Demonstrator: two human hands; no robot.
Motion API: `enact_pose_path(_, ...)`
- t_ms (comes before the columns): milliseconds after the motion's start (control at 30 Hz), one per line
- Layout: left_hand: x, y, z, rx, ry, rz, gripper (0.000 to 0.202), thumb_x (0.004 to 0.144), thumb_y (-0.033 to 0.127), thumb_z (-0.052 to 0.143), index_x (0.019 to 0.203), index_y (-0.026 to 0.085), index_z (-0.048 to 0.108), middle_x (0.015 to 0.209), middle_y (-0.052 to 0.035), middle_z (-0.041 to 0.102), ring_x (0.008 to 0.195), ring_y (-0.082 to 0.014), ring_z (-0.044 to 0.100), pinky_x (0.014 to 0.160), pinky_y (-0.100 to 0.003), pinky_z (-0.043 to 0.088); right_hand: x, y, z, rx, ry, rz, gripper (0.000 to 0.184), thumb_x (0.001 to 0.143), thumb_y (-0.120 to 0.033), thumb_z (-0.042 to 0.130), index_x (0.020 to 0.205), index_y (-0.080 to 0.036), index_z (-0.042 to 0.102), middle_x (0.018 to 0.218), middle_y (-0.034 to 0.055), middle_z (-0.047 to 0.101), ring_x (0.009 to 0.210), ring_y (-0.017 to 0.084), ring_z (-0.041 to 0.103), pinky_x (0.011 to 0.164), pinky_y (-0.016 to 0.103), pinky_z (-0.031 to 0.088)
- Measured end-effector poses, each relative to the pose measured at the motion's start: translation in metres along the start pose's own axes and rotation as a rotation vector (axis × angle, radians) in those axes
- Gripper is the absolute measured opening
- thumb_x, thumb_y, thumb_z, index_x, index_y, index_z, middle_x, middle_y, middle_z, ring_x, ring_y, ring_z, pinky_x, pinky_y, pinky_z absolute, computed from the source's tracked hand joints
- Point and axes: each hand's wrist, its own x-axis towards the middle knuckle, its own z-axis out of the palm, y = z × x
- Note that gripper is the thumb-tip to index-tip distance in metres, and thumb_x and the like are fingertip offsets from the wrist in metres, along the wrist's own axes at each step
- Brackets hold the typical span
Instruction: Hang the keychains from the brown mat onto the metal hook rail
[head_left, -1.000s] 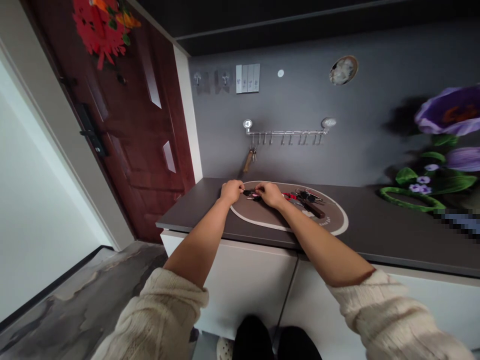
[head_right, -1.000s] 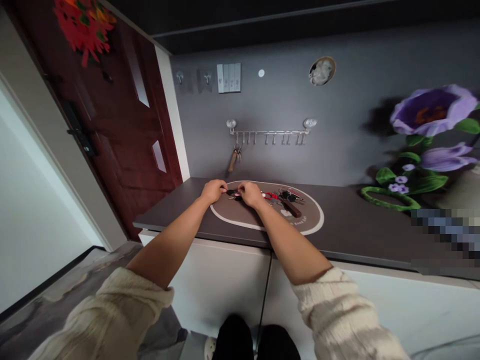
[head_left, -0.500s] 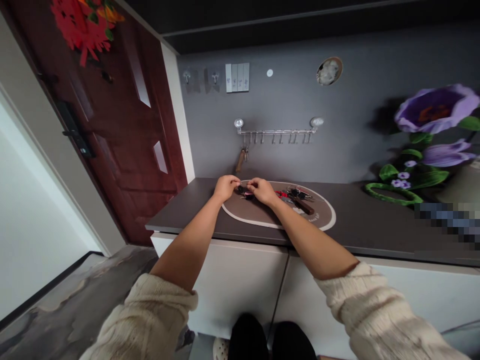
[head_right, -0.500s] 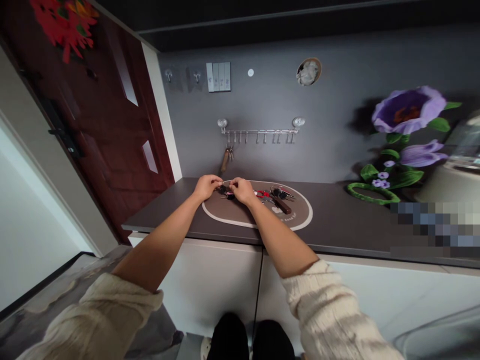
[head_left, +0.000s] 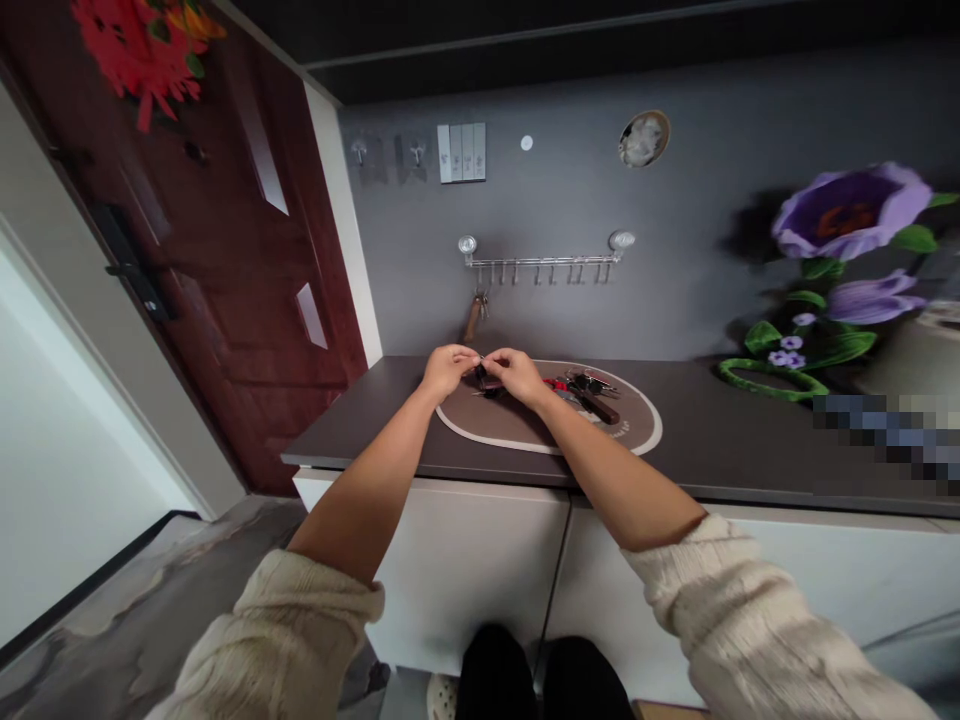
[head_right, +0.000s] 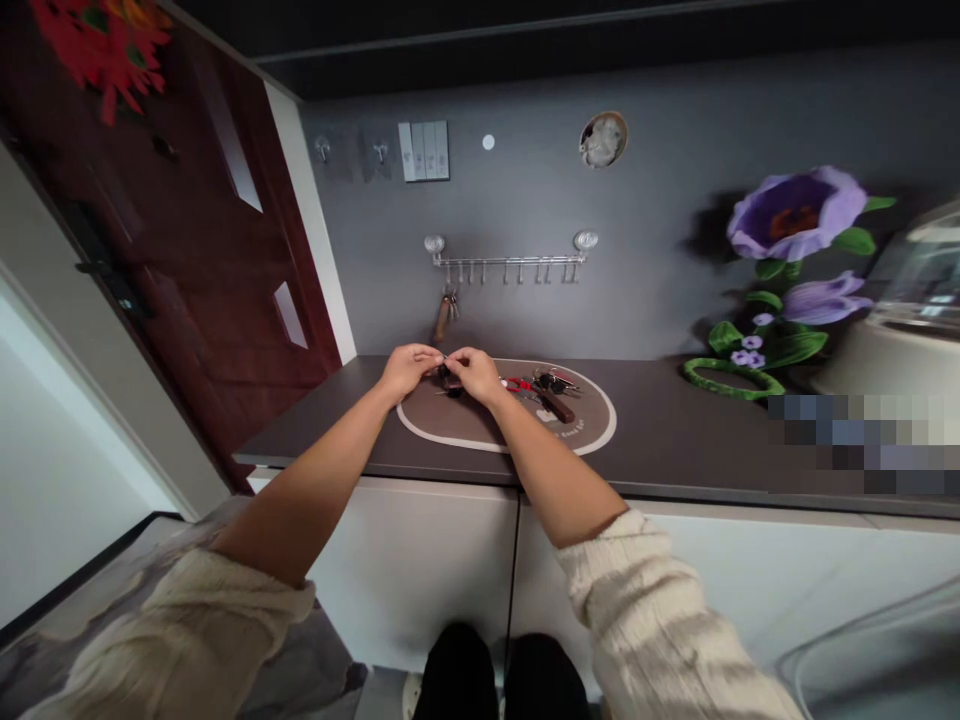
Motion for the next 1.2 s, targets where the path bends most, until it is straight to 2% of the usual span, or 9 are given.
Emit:
enact_pose_path(300, -0.002, 0.002, 0.003, -0.151, -0.013, -0.021, 0.020, 0.056, 0.022, 0.067, 0.071, 0.010, 0.062, 0.062, -0.0025, 0.063, 0.056, -0.0086, 0.055, 0.062, -0.025, 0.043, 0.001, 0.001, 0.000, 0.221, 0.012, 0.056, 0.010, 0.068, -0.024, 0.056, 0.070, -0.014, 0.057, 0.066, 0.0003, 0.058, 0.058, 0.009, 0.052, 0.061, 0.024, 0.046)
enact_pose_path(533, -0.001, 0.000, 0.002, -0.143, -0.014, -0.020, 0.023, 0.061, 0.026, 0.065, 0.077, 0.009, 0.062, 0.070, -0.0057, 0.066, 0.062, -0.0099, 0.057, 0.065, -0.026, 0.043, 0.002, 0.004, 0.001, 0.338, 0.000, 0.096, 0.012, 0.068, -0.028, 0.057, 0.070, -0.016, 0.054, 0.067, 0.0007, 0.057, 0.061, 0.011, 0.053, 0.058, 0.026, 0.048)
enact_pose_path(667, 0.000, -0.002, 0.003, -0.109, 0.030, -0.020, 0.020, 0.067, 0.026, 0.060, 0.079, 0.010, 0.062, 0.075, -0.0078, 0.066, 0.065, -0.0106, 0.058, 0.066, -0.027, 0.043, 0.006, 0.010, -0.001, 0.263, 0.058, 0.054, 0.016, 0.067, -0.030, 0.056, 0.070, -0.015, 0.054, 0.068, 0.0009, 0.057, 0.062, 0.010, 0.051, 0.062, 0.025, 0.045)
enact_pose_path(833, 0.003, -0.007, 0.006, -0.083, 0.056, -0.012, 0.013, 0.068, 0.020, 0.057, 0.075, 0.009, 0.061, 0.071, -0.0072, 0.066, 0.061, -0.0097, 0.057, 0.066, -0.025, 0.044, 0.013, 0.016, -0.004, 0.197, 0.100, 0.014, 0.019, 0.066, -0.033, 0.053, 0.070, -0.014, 0.054, 0.064, 0.0002, 0.055, 0.059, 0.009, 0.049, 0.062, 0.025, 0.041)
enact_pose_path(1033, 0.006, -0.012, 0.007, 0.121, 0.069, 0.062, 0.015, 0.072, 0.020, 0.051, 0.077, 0.010, 0.061, 0.070, -0.0069, 0.065, 0.056, -0.0089, 0.055, 0.057, -0.022, 0.043, 0.025, 0.004, -0.012, 0.153, 0.176, 0.001, 0.017, 0.066, -0.032, 0.051, 0.069, -0.015, 0.055, 0.063, 0.0000, 0.054, 0.058, 0.010, 0.048, 0.058, 0.024, 0.041)
enact_pose_path(1200, 0.005, -0.015, 0.009, 0.298, 0.100, 0.125, 0.018, 0.073, 0.022, 0.046, 0.074, 0.012, 0.061, 0.068, -0.0048, 0.064, 0.055, -0.0090, 0.055, 0.057, -0.022, 0.042, 0.050, -0.012, -0.022, 0.152, 0.259, 0.029, 0.015, 0.067, -0.030, 0.050, 0.068, -0.016, 0.054, 0.058, -0.0009, 0.052, 0.053, 0.009, 0.048, 0.054, 0.023, 0.042)
